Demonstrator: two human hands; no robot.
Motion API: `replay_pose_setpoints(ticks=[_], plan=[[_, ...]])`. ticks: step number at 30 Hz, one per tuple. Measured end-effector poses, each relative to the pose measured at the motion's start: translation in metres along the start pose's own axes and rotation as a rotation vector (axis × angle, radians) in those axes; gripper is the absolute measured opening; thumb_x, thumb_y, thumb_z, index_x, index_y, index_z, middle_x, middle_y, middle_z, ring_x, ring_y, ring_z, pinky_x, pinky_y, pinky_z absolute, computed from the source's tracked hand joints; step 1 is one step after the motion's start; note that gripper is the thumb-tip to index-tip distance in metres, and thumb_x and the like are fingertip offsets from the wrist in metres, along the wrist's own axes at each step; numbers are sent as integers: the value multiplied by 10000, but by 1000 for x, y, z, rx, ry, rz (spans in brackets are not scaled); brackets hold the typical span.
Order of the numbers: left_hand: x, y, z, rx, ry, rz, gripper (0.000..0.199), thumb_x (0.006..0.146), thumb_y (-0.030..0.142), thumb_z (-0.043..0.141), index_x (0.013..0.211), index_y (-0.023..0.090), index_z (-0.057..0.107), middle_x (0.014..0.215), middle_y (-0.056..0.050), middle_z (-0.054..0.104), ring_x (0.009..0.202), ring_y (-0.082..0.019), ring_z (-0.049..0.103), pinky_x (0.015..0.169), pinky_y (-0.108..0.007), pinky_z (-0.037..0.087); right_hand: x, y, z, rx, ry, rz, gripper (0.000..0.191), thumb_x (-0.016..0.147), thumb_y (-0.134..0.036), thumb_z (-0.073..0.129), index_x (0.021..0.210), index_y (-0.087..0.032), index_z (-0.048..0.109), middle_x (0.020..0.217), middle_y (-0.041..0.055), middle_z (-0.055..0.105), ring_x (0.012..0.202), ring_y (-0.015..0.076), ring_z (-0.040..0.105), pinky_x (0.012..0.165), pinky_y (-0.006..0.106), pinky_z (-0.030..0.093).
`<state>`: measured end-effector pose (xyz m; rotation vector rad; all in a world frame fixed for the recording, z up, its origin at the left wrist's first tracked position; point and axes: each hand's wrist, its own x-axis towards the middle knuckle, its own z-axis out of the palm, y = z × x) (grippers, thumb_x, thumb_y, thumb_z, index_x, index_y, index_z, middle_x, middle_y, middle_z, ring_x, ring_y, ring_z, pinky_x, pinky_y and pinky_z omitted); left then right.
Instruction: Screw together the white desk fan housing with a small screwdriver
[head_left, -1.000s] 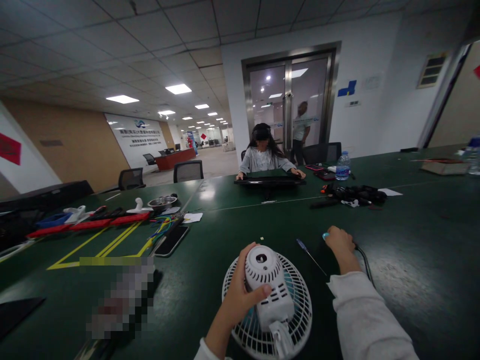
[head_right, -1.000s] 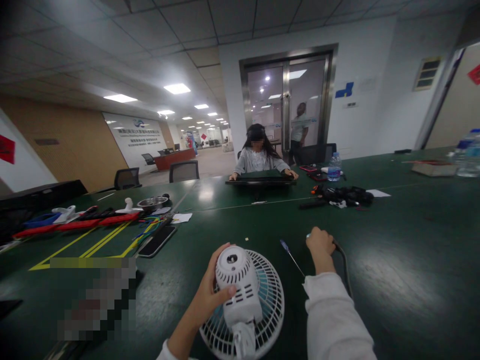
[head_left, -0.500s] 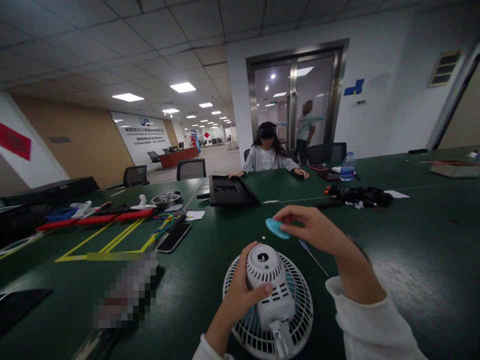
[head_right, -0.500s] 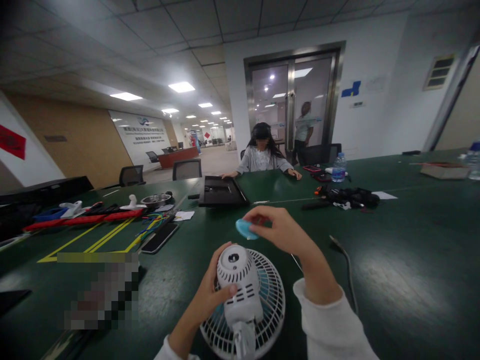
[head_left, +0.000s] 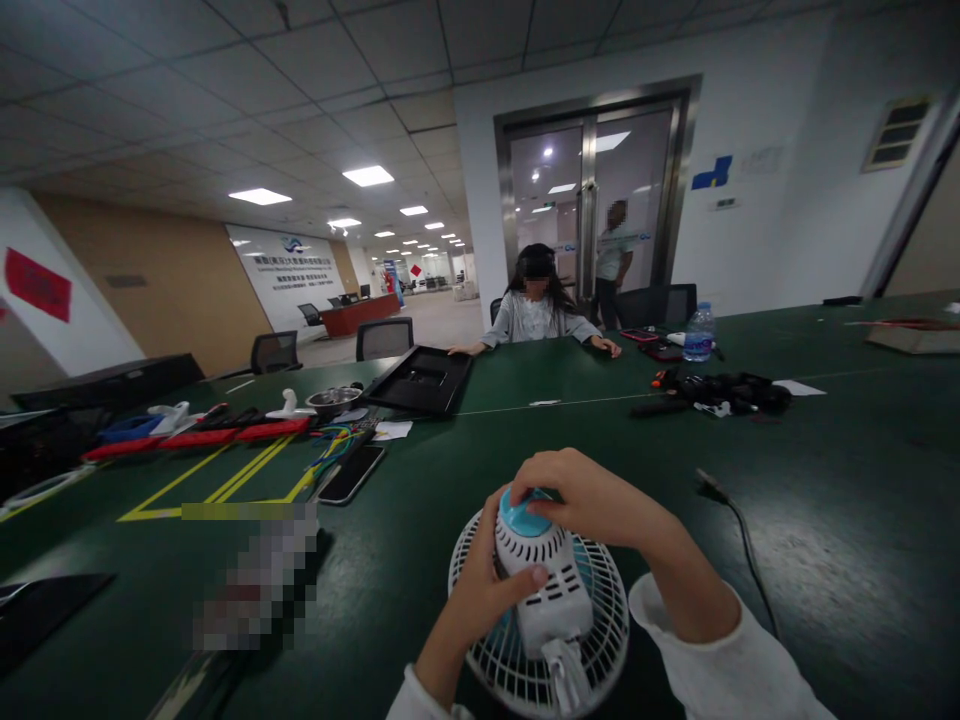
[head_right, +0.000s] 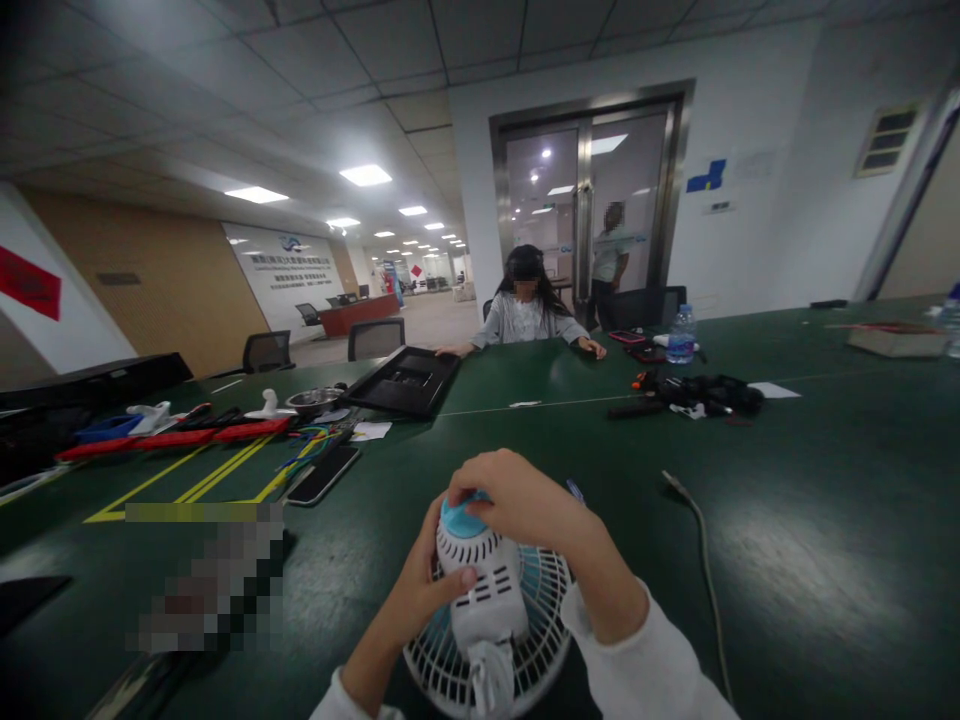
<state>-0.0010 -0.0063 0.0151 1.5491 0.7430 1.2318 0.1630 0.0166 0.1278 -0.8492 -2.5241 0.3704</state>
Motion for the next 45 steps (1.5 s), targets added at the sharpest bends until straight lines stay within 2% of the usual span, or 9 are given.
replay_pose_setpoints(ticks=[5,13,24,30,39,45], plan=[[1,0,0,-17,-3,17,736,665,392,724,1269,185,358,1257,-100,473,1193,-310,429,1035,-427,305,-1,0,-1,34,-15,8,259,709,20,533,828,-167,667,847,7,684,824,133,608,769,254,434],[2,2,1,-4,-13,26,741,670,401,718,1282,201,352,1272,-100,466,1199,-323,423,1038,-446,298,2,-3,1,-2,-42,20,106,740,-91,616,824,-141,658,830,23,661,802,143,585,737,256,423],[3,4,2,22,-26,37,729,670,415,708,1269,197,354,1250,-86,472,1176,-302,429,1024,-421,310,3,-1,3,-23,-69,46,95,745,-85,620,810,-139,664,838,33,655,811,151,573,748,259,400],[0,-3,0,6,-22,1,751,675,404,709,1285,201,320,1270,-98,457,1188,-315,422,1029,-437,295,3,0,8,-68,-52,60,105,769,-111,578,823,-156,655,857,35,644,825,158,572,752,265,395],[0,-2,0,-43,-15,-11,792,662,417,718,1297,185,305,1255,-114,469,1211,-329,404,1033,-444,292,8,-14,9,-230,-37,224,99,788,-189,512,777,-160,607,816,36,635,731,141,563,642,244,358],[0,-2,0,-19,-16,-6,786,670,397,717,1302,194,297,1305,-111,436,1231,-320,390,1058,-442,260,11,-24,13,-311,-24,348,167,788,-160,456,901,-166,578,770,70,658,674,186,603,537,260,298]])
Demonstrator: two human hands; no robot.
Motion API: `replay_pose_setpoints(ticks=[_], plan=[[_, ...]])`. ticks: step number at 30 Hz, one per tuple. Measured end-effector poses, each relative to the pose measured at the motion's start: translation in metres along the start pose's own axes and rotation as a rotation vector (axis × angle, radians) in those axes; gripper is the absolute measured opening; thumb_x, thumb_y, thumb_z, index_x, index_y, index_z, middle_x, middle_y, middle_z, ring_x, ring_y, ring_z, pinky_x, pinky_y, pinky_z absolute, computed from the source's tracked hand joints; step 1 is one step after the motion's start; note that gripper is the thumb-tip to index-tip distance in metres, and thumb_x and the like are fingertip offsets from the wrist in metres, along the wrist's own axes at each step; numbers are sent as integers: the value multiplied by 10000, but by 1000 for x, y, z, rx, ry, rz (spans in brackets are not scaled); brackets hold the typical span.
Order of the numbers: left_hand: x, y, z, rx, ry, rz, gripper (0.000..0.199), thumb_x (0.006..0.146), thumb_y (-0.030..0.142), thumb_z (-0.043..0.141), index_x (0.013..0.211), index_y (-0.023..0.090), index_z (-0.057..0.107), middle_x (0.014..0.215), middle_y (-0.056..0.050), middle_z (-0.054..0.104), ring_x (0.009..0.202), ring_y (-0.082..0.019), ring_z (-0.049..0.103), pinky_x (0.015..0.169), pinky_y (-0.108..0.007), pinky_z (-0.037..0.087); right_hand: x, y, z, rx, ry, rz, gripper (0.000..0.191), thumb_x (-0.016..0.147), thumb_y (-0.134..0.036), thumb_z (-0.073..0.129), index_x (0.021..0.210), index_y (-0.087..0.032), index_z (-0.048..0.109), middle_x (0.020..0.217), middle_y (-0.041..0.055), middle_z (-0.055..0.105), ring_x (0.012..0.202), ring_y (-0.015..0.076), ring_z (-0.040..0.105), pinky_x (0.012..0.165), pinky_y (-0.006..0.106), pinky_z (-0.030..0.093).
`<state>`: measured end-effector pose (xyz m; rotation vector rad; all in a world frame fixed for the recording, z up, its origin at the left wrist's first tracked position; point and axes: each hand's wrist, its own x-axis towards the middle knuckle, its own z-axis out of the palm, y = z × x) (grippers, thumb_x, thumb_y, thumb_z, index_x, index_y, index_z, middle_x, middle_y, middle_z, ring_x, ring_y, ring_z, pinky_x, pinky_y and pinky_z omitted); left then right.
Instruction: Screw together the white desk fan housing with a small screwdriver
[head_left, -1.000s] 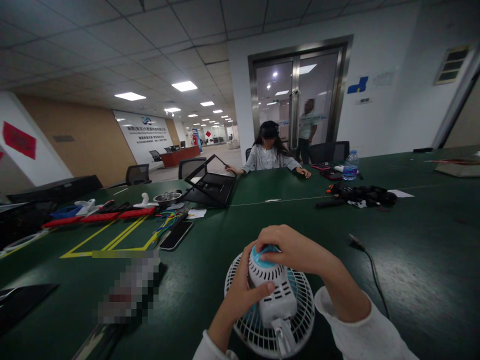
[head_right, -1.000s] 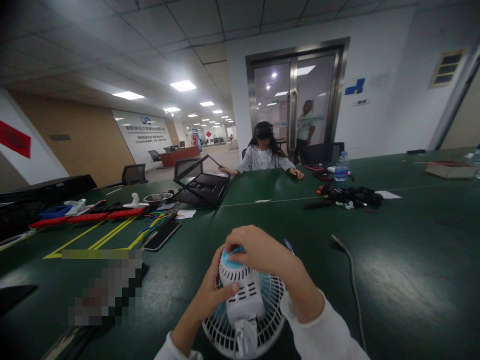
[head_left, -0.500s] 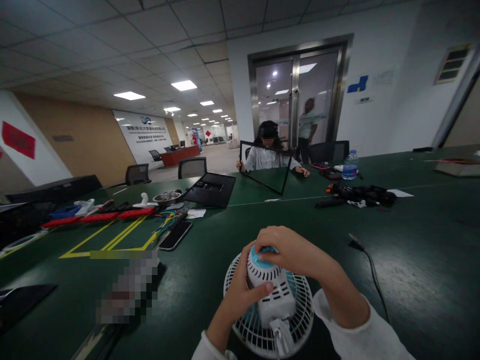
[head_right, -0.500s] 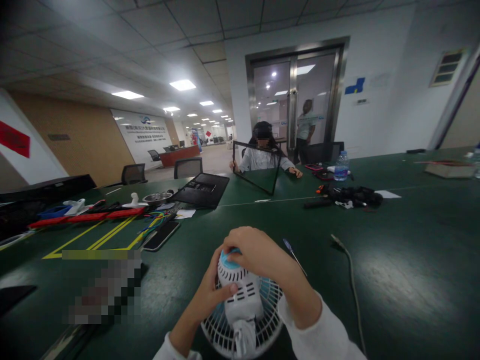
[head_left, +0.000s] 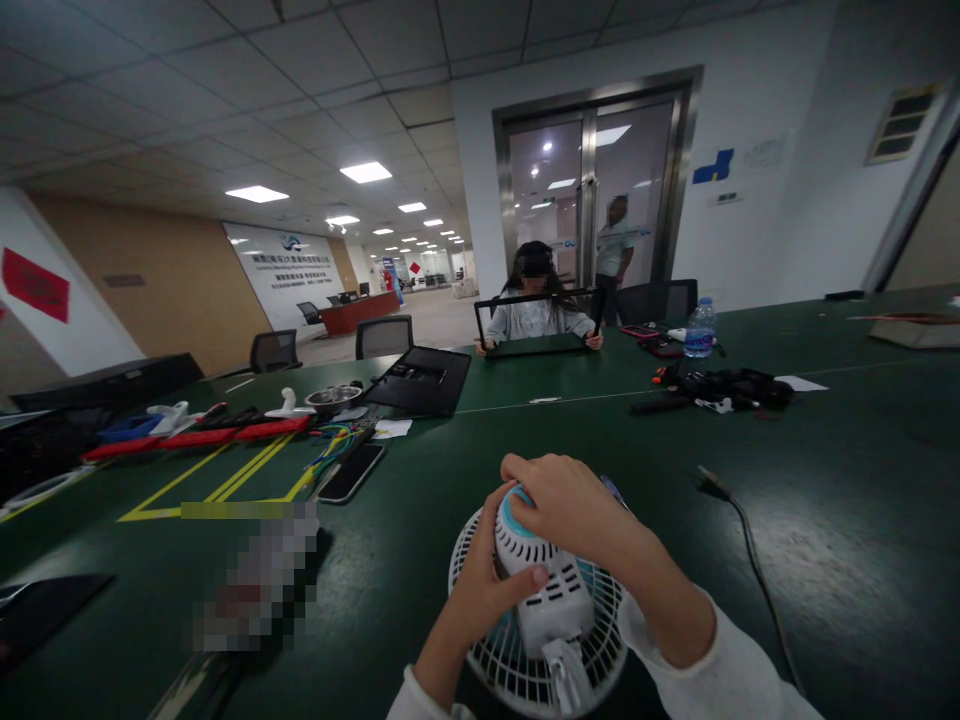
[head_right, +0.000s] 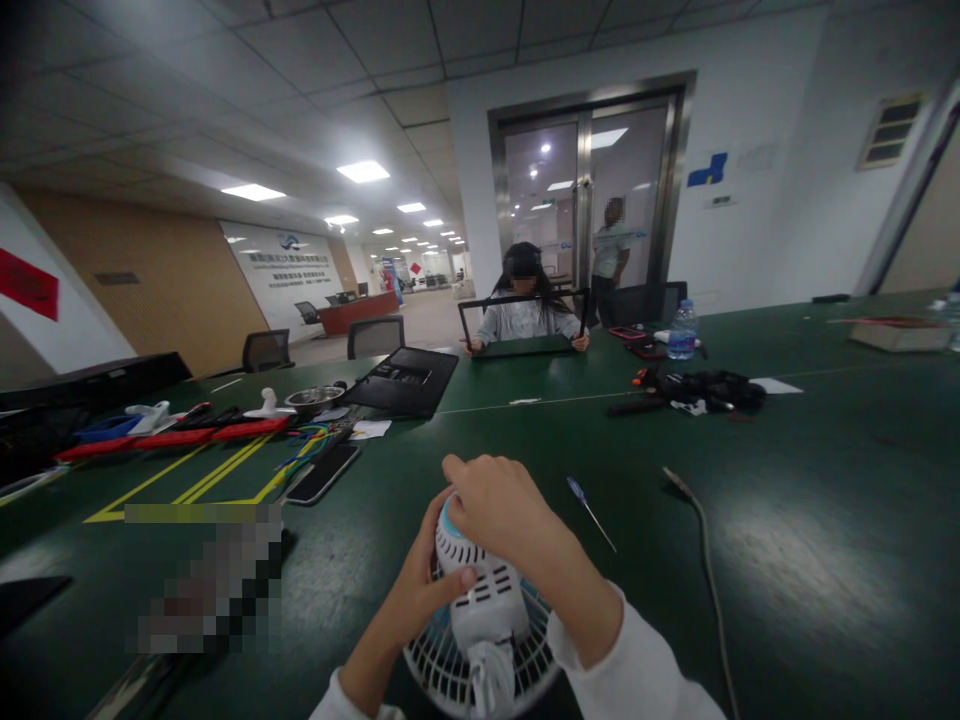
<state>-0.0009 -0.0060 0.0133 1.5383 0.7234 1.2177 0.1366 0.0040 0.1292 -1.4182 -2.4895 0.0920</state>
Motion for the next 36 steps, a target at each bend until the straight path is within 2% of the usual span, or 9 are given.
replay_pose_setpoints(ticks=[4,8,11,14,17,21,25,31,36], plan=[[1,-3,0,4,8,-5,793,669,395,720,1307,191,294,1298,-117,442,1233,-329,387,1056,-452,261,1,-3,2,-30,2,38,185,814,-175,437,909,-169,596,745,87,662,657,209,619,524,265,292],[1,-3,1,-7,3,-13,817,662,415,719,1311,191,277,1334,-125,405,1248,-330,367,1068,-463,240,2,5,-1,13,10,10,177,850,-257,456,888,-199,619,752,45,664,672,175,607,556,260,331],[1,1,2,22,6,14,778,669,418,712,1297,196,310,1328,-109,415,1246,-316,370,1068,-444,248,-1,19,-5,158,62,-60,172,829,-274,516,905,-186,643,763,33,650,688,152,584,610,260,389],[1,4,1,33,4,31,751,675,406,710,1290,203,328,1313,-94,431,1231,-301,389,1059,-420,267,-3,37,-9,360,91,-191,203,803,-208,553,973,-167,655,934,61,654,846,156,592,746,272,441],[1,4,1,35,6,38,748,675,396,712,1290,206,330,1308,-90,432,1225,-298,392,1054,-414,269,-4,52,-10,504,30,-308,256,810,-158,530,1032,-185,656,1139,69,617,1048,169,555,887,307,422],[1,2,1,34,11,43,741,672,392,714,1280,194,339,1289,-98,435,1214,-301,399,1049,-421,274,-1,60,-8,633,-117,-353,308,838,-141,478,1090,-212,642,1269,58,552,1147,171,510,942,331,403],[1,3,2,5,6,28,752,674,400,713,1286,191,327,1280,-105,440,1213,-303,405,1051,-434,275,2,58,-6,694,-194,-377,338,824,-131,501,1126,-222,622,1296,45,537,1176,165,492,947,316,403],[1,2,2,-22,12,-8,832,661,430,722,1329,180,293,1295,-126,439,1220,-325,406,1050,-459,285,2,56,-3,732,-238,-372,319,799,-111,531,1083,-205,643,1248,52,577,1126,155,535,934,302,414],[2,1,2,-38,6,0,828,661,410,724,1327,179,291,1314,-131,429,1232,-325,396,1060,-463,264,3,58,-5,710,-272,-413,310,817,-138,529,1113,-166,618,1263,84,550,1148,153,512,941,290,392]])
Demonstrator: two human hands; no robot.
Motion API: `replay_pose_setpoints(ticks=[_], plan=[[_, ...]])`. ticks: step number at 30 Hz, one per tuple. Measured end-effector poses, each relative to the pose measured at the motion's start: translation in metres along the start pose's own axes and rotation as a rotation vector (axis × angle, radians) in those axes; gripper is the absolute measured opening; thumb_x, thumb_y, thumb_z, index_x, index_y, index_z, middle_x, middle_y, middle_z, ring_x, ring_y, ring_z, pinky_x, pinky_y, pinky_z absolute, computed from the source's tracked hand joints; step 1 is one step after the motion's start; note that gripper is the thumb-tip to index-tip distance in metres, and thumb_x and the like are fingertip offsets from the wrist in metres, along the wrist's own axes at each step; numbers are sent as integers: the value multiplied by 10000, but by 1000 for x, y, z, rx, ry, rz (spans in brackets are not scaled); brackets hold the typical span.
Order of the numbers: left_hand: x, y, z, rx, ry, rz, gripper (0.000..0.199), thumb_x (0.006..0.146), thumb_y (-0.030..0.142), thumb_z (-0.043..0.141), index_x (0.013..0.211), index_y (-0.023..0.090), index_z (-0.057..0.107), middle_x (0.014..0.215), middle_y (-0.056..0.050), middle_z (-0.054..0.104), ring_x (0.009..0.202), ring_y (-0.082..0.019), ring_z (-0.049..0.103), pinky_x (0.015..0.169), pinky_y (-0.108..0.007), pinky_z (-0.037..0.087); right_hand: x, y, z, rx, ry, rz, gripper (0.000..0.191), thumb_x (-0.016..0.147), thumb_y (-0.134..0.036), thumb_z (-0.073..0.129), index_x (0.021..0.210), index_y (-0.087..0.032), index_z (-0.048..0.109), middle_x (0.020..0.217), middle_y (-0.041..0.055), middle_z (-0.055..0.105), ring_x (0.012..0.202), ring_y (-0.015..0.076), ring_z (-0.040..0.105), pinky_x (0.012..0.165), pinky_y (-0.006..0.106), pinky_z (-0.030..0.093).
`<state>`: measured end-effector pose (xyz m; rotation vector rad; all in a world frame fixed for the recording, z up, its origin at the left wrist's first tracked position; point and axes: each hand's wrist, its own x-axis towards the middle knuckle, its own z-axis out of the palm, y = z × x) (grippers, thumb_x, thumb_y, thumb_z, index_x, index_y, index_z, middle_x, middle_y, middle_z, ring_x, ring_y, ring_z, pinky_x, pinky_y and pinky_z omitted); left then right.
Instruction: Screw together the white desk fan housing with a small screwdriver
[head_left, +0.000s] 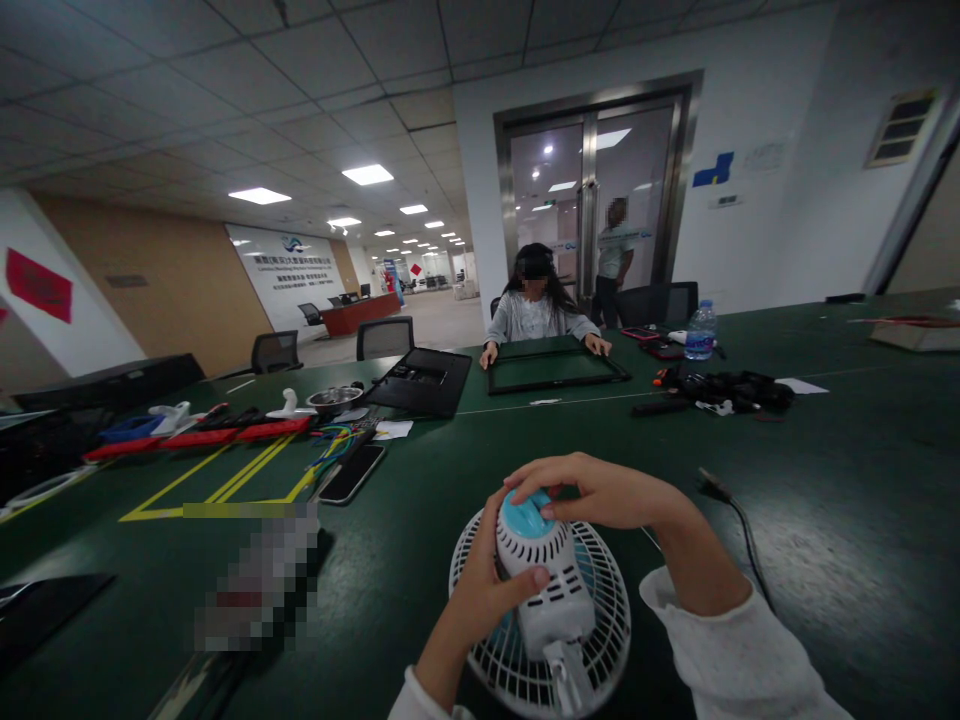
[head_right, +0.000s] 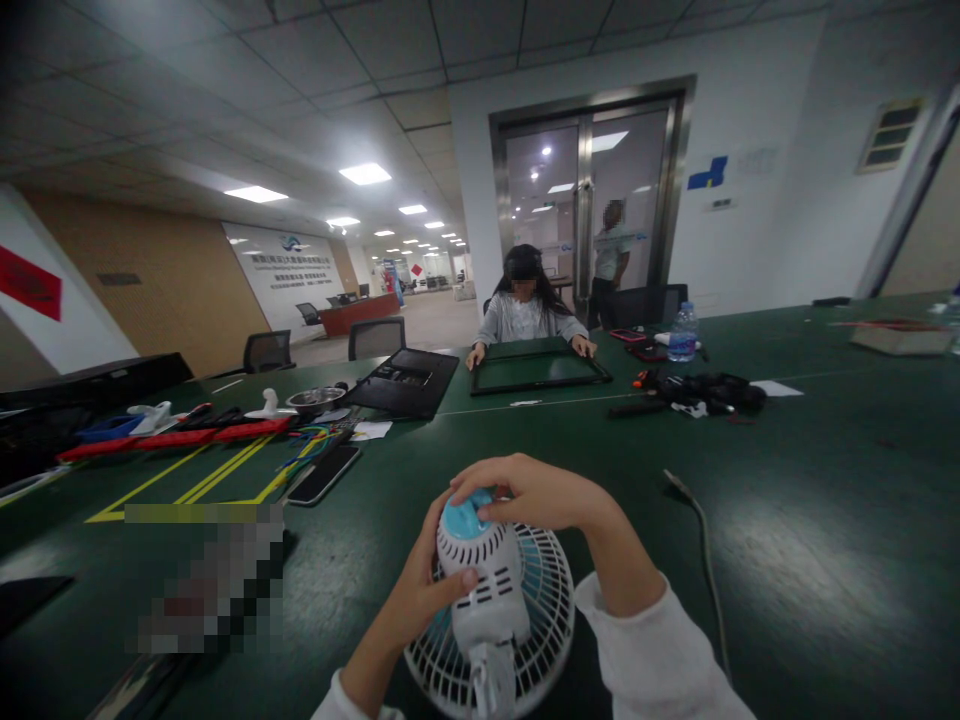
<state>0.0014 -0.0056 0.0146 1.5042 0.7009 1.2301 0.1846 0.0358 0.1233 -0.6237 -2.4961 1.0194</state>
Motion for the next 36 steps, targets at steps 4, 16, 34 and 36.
replay_pose_setpoints(ticks=[4,16,34,36], plan=[[1,1,0,10,-1,21,787,667,405,718,1303,179,314,1308,-124,433,1222,-318,406,1058,-459,267,-1,0,-1,-40,-14,18,298,823,-165,535,1111,-183,610,1279,75,528,1155,150,498,932,278,386],[0,7,1,42,-7,25,732,670,401,717,1270,195,353,1266,-98,464,1190,-311,425,1031,-433,303,6,-8,8,-246,106,116,154,771,-212,600,916,-163,612,1035,50,596,933,157,544,797,270,406],[-1,2,1,37,3,-9,811,662,422,716,1311,177,296,1337,-130,412,1241,-327,383,1060,-445,263,20,-27,30,-611,292,278,180,789,-210,520,649,-134,601,932,103,619,903,193,532,812,299,406],[-1,2,1,32,3,-20,831,653,434,720,1318,179,291,1332,-126,420,1235,-328,393,1057,-439,273,22,-28,32,-631,296,288,182,792,-195,504,689,-119,634,938,119,629,915,205,538,821,313,407]])
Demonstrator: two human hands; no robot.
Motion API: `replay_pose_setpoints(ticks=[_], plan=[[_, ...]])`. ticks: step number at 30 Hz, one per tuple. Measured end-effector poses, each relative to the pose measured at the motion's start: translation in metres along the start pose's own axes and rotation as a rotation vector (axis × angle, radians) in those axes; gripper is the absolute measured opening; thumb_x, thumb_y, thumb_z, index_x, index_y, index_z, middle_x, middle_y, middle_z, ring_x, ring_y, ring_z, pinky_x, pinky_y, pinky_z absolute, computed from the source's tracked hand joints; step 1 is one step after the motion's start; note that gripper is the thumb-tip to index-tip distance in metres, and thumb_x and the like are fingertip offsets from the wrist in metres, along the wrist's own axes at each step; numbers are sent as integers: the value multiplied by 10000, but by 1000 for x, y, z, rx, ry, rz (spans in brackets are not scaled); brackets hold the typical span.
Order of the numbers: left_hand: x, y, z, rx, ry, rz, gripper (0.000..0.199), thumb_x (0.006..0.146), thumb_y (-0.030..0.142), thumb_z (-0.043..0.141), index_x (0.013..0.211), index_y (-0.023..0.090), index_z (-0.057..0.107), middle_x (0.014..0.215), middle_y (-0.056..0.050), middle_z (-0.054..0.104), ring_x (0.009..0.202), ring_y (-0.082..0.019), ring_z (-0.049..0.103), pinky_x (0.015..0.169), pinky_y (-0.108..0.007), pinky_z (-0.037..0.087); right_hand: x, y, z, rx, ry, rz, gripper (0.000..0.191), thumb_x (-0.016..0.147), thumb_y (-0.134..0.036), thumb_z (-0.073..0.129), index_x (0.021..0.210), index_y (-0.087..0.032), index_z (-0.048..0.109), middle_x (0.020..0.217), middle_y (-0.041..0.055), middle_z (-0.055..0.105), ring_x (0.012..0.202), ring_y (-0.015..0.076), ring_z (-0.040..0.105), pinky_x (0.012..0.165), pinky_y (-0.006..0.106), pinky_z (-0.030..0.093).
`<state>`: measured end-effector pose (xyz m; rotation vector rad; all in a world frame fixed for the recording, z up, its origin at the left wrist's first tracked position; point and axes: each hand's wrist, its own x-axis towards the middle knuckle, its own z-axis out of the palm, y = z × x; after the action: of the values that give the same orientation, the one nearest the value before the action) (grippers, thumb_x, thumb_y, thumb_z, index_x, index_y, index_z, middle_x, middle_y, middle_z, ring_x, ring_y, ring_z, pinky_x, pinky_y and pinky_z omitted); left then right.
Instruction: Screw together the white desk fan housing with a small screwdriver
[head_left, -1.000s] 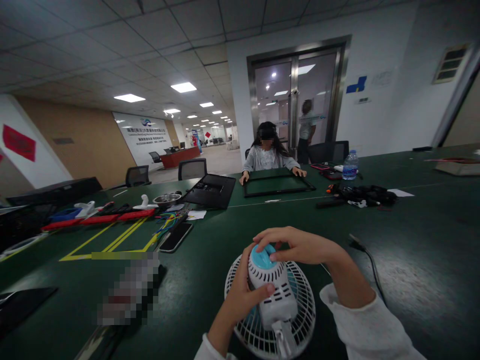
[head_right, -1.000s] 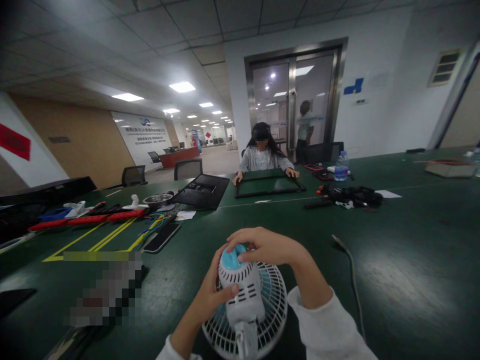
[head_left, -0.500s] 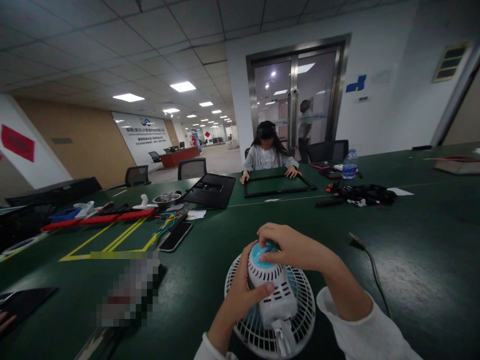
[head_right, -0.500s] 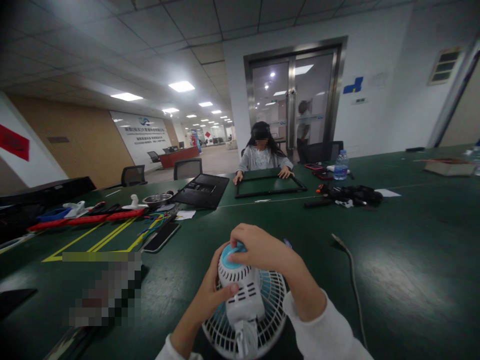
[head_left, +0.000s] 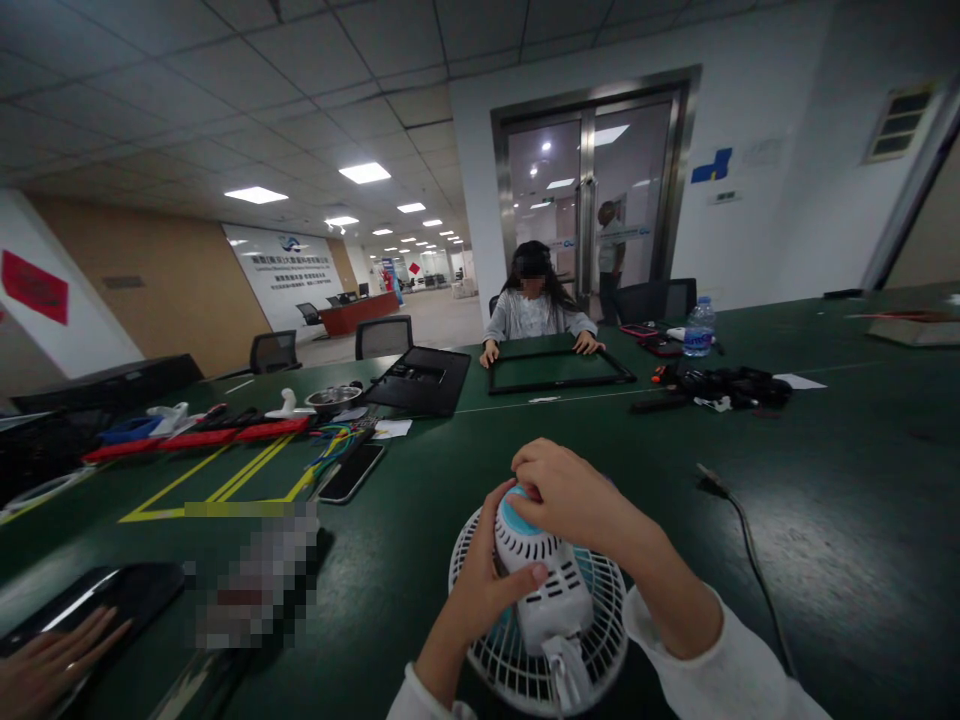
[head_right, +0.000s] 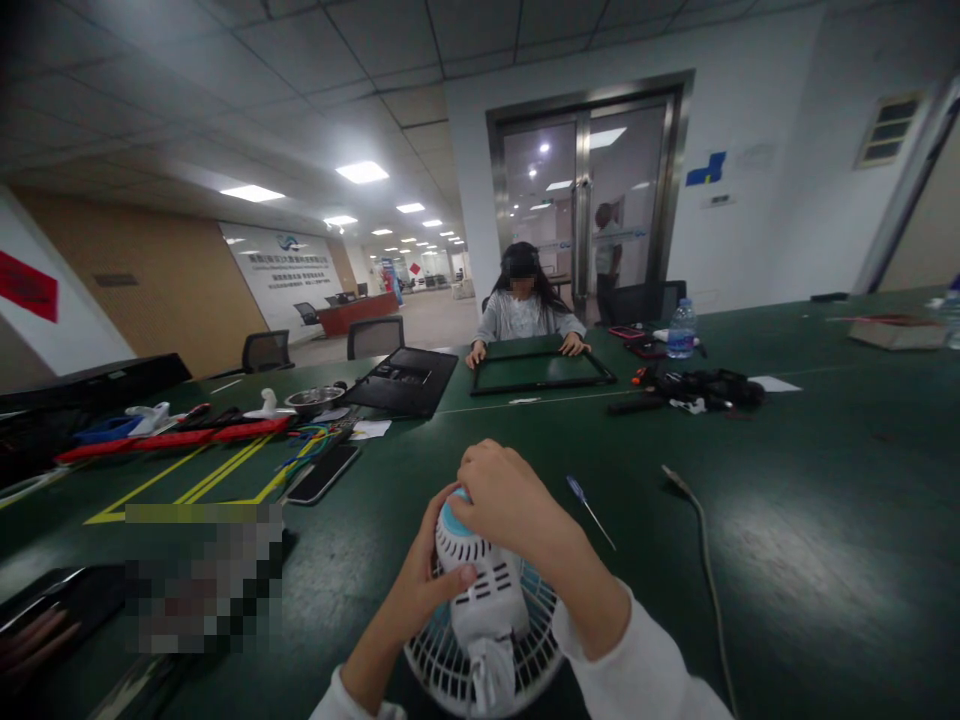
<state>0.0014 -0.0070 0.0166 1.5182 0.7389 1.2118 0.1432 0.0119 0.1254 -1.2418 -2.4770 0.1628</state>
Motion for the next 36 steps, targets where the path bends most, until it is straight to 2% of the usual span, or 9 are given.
replay_pose_setpoints(ticks=[4,7,9,11,14,17,26,31,36], plan=[[0,-1,-1,-26,-11,5,814,660,426,719,1313,191,295,1314,-115,442,1215,-321,419,1048,-435,293,0,0,1,-25,24,27,227,815,-293,522,750,-115,648,867,116,631,860,218,545,764,337,423],[0,-1,-1,-9,-3,24,779,675,415,711,1304,192,307,1317,-109,438,1220,-314,413,1055,-433,284,-2,6,-3,65,60,-7,235,830,-337,534,790,-135,647,871,85,634,877,200,547,784,326,422],[0,-1,-1,14,7,36,764,675,411,712,1294,192,321,1324,-105,427,1230,-310,399,1061,-430,272,-5,13,-7,168,60,-75,187,839,-270,529,904,-146,653,954,71,642,942,183,547,856,323,405],[0,0,0,22,5,46,761,674,409,712,1292,193,324,1328,-104,418,1235,-307,391,1064,-428,267,-7,21,-12,248,22,-142,223,830,-177,514,1011,-161,643,1048,62,637,1006,168,543,915,322,382],[0,1,0,24,0,50,761,672,419,711,1291,192,331,1319,-110,420,1230,-314,392,1062,-439,264,-11,30,-17,298,-64,-175,324,798,-86,495,1072,-186,636,1133,53,619,1068,161,534,953,326,366],[0,1,-1,29,5,40,758,666,424,714,1284,192,341,1298,-112,429,1218,-321,399,1051,-443,276,-12,35,-20,305,-146,-172,365,789,-77,501,1109,-195,629,1162,56,608,1091,165,527,963,331,364],[0,-2,-1,9,14,16,794,643,450,725,1285,199,331,1305,-117,412,1237,-334,375,1056,-459,265,-10,39,-16,339,-227,-218,401,792,-125,530,1182,-195,589,1194,71,578,1090,172,527,951,317,377],[2,0,0,7,-2,33,764,670,416,713,1289,197,323,1316,-114,411,1231,-314,388,1058,-444,267,-8,34,-15,332,-234,-222,379,776,-89,520,1130,-178,621,1204,83,559,1114,180,510,977,317,352],[1,2,0,-13,-14,41,761,671,404,715,1285,202,313,1310,-103,420,1219,-303,401,1049,-424,284,-9,34,-18,346,-244,-205,347,783,-115,531,1117,-174,605,1165,76,569,1069,173,527,929,310,387]])
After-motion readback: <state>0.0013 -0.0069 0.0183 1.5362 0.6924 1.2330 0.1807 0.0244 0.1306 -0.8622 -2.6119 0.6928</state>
